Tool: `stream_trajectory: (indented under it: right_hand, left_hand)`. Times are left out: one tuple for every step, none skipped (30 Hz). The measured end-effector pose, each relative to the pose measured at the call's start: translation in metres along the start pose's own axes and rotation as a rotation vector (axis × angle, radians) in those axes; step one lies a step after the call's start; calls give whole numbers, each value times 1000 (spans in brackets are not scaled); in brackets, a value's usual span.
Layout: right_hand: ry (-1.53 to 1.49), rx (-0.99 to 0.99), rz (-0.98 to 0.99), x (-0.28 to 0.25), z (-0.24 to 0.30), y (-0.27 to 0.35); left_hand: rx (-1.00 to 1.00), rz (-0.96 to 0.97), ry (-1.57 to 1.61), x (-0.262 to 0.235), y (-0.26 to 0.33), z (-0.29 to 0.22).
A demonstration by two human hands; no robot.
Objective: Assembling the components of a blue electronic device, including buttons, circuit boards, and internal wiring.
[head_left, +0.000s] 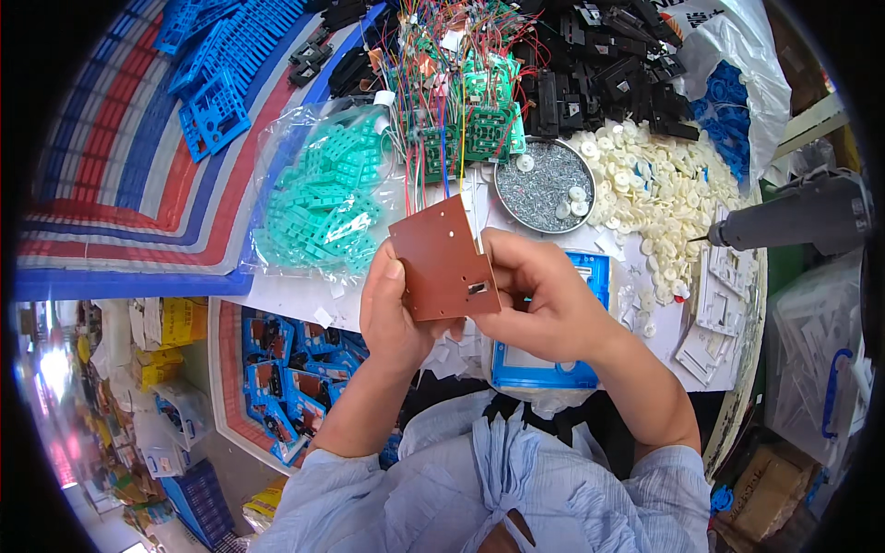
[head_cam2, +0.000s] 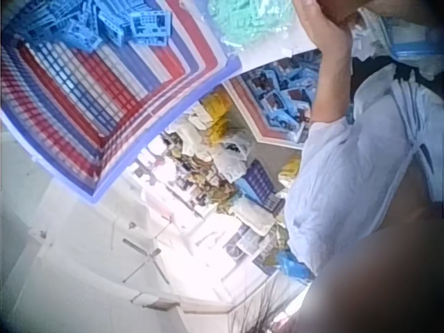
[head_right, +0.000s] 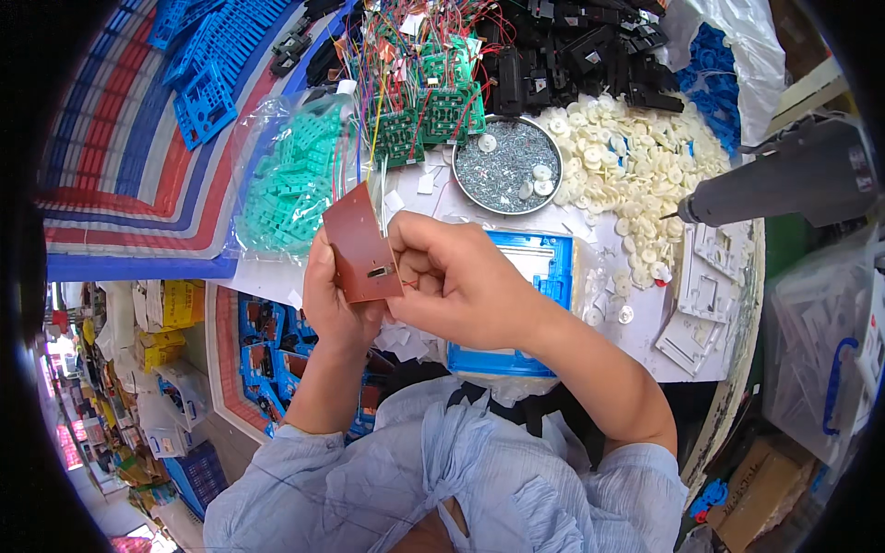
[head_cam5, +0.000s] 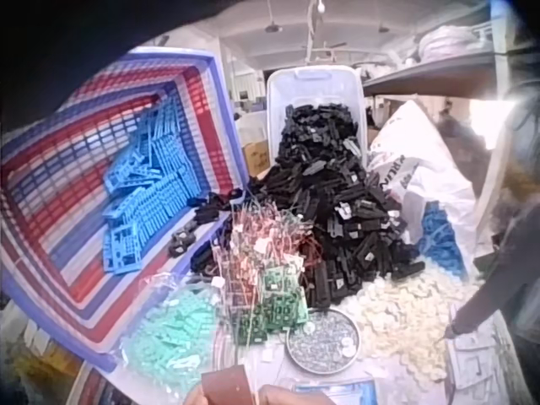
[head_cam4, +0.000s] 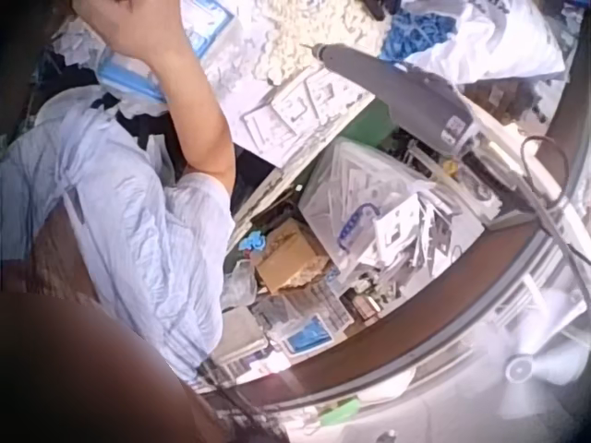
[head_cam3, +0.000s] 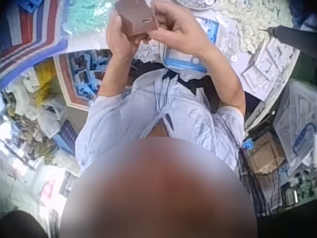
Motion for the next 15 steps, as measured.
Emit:
stream_trajectory:
  right_hand:
    - [-26, 48, 29, -1, 3, -1]
    - [108, -37, 43, -3, 2, -2]
    - [241, -121, 57, -6, 2, -2]
    - [374, -206, 71, -10, 1, 0]
    - [247, -141, 67, -13, 3, 2]
    - [120, -77, 63, -16, 7, 5]
    - [-6, -12, 58, -17, 11, 6]
    - [-99, 68, 34, -17, 15, 5]
    - [-192, 148, 10, -16, 18, 2]
    - [-285, 228, -15, -13, 20, 1]
    - [-229, 231, -100, -7, 18, 0]
    - [-211, 202, -151, -5, 17, 2]
    - [-192, 172, -202, -5, 17, 4]
    - [-175, 143, -244, -3, 17, 6]
    - [-156, 101, -270, -2, 19, 8]
  left_hand:
    - [-12, 27, 26, -4, -1, 0]
    - [-35, 55, 32, -12, -2, -2]
    - [-58, 83, 38, -15, -3, -4]
    - [-51, 64, -26, -14, -2, -6]
    - [-44, 44, -88, -10, 1, -11]
    - [-37, 25, -149, -8, 3, -15]
    - [-2, -24, -182, -6, 4, -14]
    - [32, -74, -217, -2, 6, -13]
    - [67, -123, -251, 0, 8, -12]
    - [82, -82, -240, -2, 10, -13]
    - [93, -36, -224, -4, 10, -13]
    - [104, 9, -208, -5, 10, -12]
    - [114, 25, -231, -4, 12, -12]
    - [128, 32, -256, -3, 13, -14]
    - [143, 40, -281, -2, 14, -15]
Point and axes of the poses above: each hand's wrist, its own y-axis away from the middle knuckle, its own x-axis out of the palm, z = x × y, the point moved 1 cm from there along -y, towards the middle knuckle, and after that the axes turned 9 degrees about -z, right-handed, at the moved point
